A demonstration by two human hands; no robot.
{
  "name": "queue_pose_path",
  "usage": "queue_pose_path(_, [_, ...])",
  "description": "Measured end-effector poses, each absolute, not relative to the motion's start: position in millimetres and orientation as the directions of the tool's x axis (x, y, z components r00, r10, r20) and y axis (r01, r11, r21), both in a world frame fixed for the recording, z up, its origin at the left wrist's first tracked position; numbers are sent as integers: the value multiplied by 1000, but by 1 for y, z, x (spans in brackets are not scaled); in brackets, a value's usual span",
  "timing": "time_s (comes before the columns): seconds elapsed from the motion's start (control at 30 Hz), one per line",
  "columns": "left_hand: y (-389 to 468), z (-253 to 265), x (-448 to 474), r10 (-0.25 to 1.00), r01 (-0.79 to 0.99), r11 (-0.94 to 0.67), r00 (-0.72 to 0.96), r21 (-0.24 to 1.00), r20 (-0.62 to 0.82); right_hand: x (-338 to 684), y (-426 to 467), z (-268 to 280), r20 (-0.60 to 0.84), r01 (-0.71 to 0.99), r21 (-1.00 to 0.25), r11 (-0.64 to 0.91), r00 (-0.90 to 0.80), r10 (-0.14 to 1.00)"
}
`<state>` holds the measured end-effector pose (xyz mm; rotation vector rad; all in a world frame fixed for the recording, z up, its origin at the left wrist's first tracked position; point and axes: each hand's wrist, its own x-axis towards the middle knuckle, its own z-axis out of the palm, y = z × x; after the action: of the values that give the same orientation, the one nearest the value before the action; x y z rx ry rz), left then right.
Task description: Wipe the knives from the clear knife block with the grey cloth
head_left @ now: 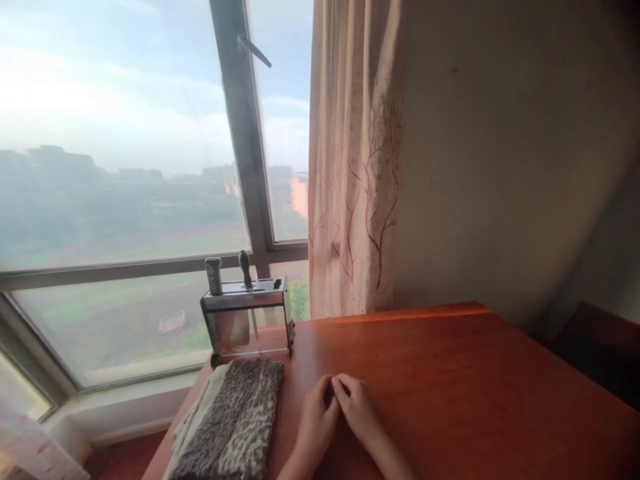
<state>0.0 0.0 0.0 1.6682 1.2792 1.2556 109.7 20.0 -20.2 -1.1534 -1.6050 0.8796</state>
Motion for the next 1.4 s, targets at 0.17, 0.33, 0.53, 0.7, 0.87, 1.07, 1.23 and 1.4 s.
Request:
queue_pose_path(0.17, [-1,1,1,958,300,-286,60,910,282,110,19,-19,278,273,-914,301,-119,953])
queue_pose_path(0.33, [-1,0,0,956,293,-290,54,911,287,110,19,-18,273,273,-915,295,-118,955])
queue_pose_path(0.53, [-1,1,1,957,313,-286,51,906,284,110,19,-19,265,275,-917,288,-120,957])
queue_pose_path(0.7, [-1,1,0,958,302,-286,51,910,284,111,18,-17,262,279,-917,286,-124,957])
queue_pose_path(0.87, [0,-2,0,960,311,-277,49,909,276,111,18,-17,267,278,-915,293,-129,955])
queue_pose_path(1.07, [0,-2,0,958,310,-281,45,908,282,111,19,-18,267,280,-914,294,-129,955])
queue_pose_path(1.23, [0,-1,0,957,318,-287,44,904,288,111,19,-18,269,281,-913,295,-129,955])
queue_pose_path(1.4, [-5,2,1,959,347,-281,54,895,280,110,19,-18,265,280,-915,292,-131,955])
